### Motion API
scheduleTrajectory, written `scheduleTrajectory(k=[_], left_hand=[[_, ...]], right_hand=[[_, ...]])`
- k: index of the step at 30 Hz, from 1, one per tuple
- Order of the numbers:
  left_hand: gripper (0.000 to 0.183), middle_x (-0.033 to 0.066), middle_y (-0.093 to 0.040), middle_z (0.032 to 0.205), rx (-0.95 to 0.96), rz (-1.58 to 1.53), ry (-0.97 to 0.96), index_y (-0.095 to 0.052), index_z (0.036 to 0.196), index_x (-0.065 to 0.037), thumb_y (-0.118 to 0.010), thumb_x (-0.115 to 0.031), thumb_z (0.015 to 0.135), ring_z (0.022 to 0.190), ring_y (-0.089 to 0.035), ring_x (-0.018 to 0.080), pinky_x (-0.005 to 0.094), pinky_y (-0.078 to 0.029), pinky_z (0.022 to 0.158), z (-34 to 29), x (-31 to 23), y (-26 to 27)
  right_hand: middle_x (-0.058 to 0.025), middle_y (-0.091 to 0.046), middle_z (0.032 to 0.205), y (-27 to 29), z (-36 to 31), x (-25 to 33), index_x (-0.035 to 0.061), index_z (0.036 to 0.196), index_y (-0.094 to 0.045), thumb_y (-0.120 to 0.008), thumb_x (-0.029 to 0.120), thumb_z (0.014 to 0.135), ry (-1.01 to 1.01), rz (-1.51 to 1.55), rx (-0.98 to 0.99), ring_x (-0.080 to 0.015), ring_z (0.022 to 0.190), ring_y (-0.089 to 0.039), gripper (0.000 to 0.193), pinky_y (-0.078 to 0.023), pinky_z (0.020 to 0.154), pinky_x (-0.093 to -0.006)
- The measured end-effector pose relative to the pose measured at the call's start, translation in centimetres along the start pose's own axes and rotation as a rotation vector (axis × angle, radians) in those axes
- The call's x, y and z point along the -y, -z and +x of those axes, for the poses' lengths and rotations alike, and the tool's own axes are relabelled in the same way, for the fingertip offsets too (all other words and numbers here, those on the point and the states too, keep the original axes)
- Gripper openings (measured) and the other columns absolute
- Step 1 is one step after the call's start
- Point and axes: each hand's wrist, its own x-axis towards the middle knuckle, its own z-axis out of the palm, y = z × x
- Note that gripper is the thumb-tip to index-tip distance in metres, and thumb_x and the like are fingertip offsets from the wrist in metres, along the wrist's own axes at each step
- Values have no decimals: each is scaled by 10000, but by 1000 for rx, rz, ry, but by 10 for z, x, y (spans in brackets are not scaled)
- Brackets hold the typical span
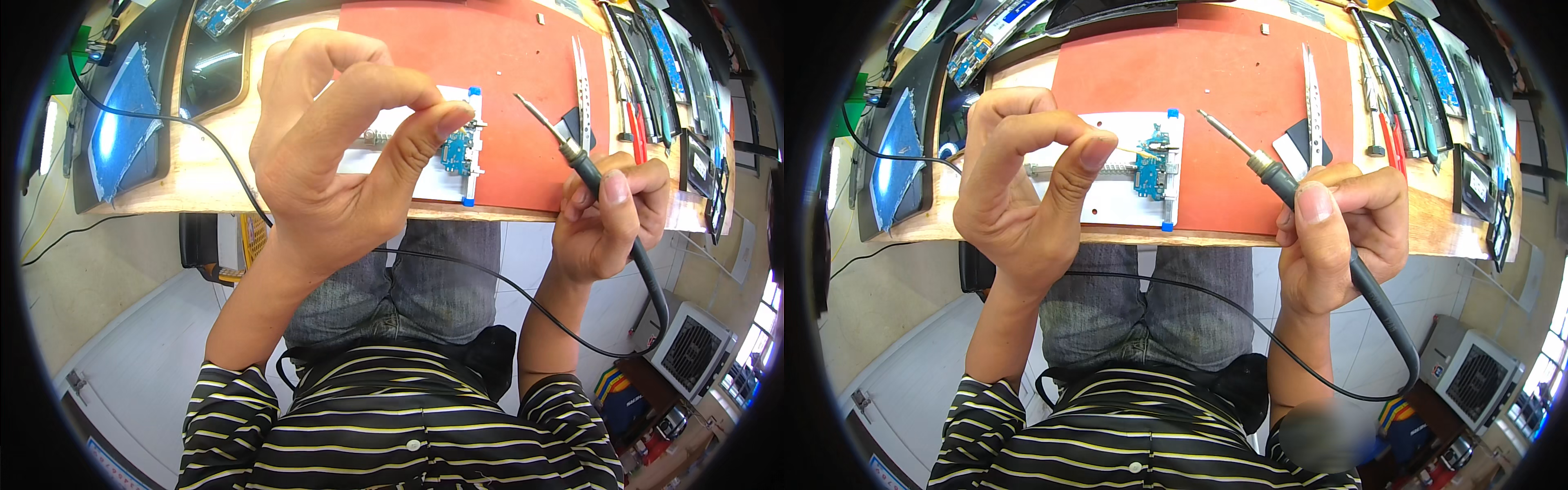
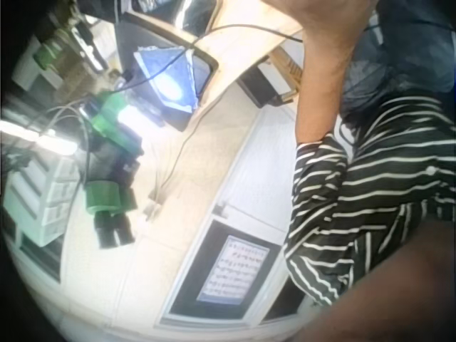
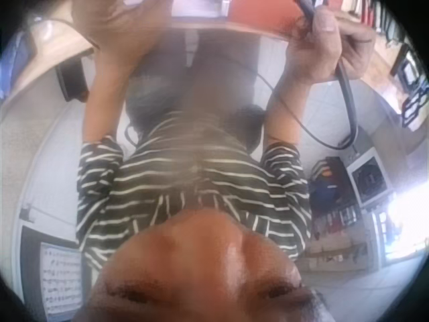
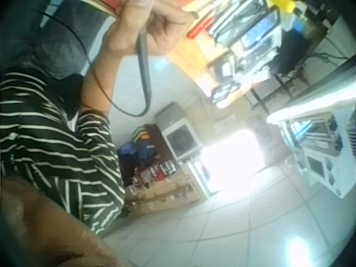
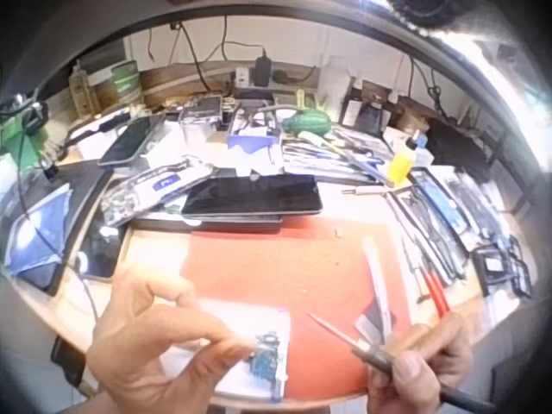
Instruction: The person solders a small blue circuit board held in a white fixture. They use a soldering iron and tweezers to apply solder to multiple points on the board, then use tweezers to adjust components. The person briefly reaches into a drawer unit to retrieve additional parts.
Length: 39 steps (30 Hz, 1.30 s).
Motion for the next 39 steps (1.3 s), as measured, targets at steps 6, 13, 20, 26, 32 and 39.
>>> scheduleTrajectory(k=[6, 13, 20, 26, 32, 39], left_hand=[[165, 38, -602, 866, 7, 4, -5, -694, 896, -23, -817, -78, 800, 820, -515, 165, 276, -414, 743, 0, 0, 1], [168, 36, -591, 874, -19, -25, 0, -694, 898, -22, -818, -68, 796, 819, -516, 164, 276, -417, 749, -1, -1, -1], [173, 35, -598, 870, -8, -9, -2, -694, 897, -24, -822, -72, 791, 818, -516, 161, 280, -420, 751, -1, -1, 0], [176, 37, -597, 862, -9, -9, -22, -695, 895, -25, -824, -82, 790, 816, -516, 162, 280, -419, 743, 0, 0, 0], [177, 39, -600, 865, -1, 1, -42, -699, 896, -23, -825, -87, 790, 821, -515, 164, 279, -419, 742, 0, 2, 0], [176, 39, -593, 864, 2, 9, -39, -697, 901, -21, -823, -80, 793, 815, -512, 161, 274, -418, 730, -1, 2, 0]], right_hand=[[-128, -561, 644, 0, 0, 0, 23, 827, -467, -621, 0, 852, -2, 1, -1, -94, 444, -433, 158, -381, 391, -215], [-127, -559, 639, 0, 0, 0, 23, 826, -466, -623, 6, 848, -3, 1, -4, -95, 443, -433, 159, -381, 393, -216], [-127, -558, 631, 1, 0, 0, 21, 821, -466, -623, 6, 846, -1, 12, 3, -93, 438, -432, 160, -379, 391, -215], [-128, -552, 626, 2, 0, 0, 20, 825, -465, -621, 4, 845, 8, 23, 8, -92, 433, -426, 159, -379, 388, -214], [-128, -550, 628, 2, 1, -1, 18, 827, -461, -613, -4, 846, 26, 32, 19, -89, 434, -422, 154, -375, 383, -213], [-128, -546, 628, 3, 0, -1, 19, 828, -458, -615, -3, 847, 18, 44, 21, -92, 438, -420, 159, -372, 381, -216]])
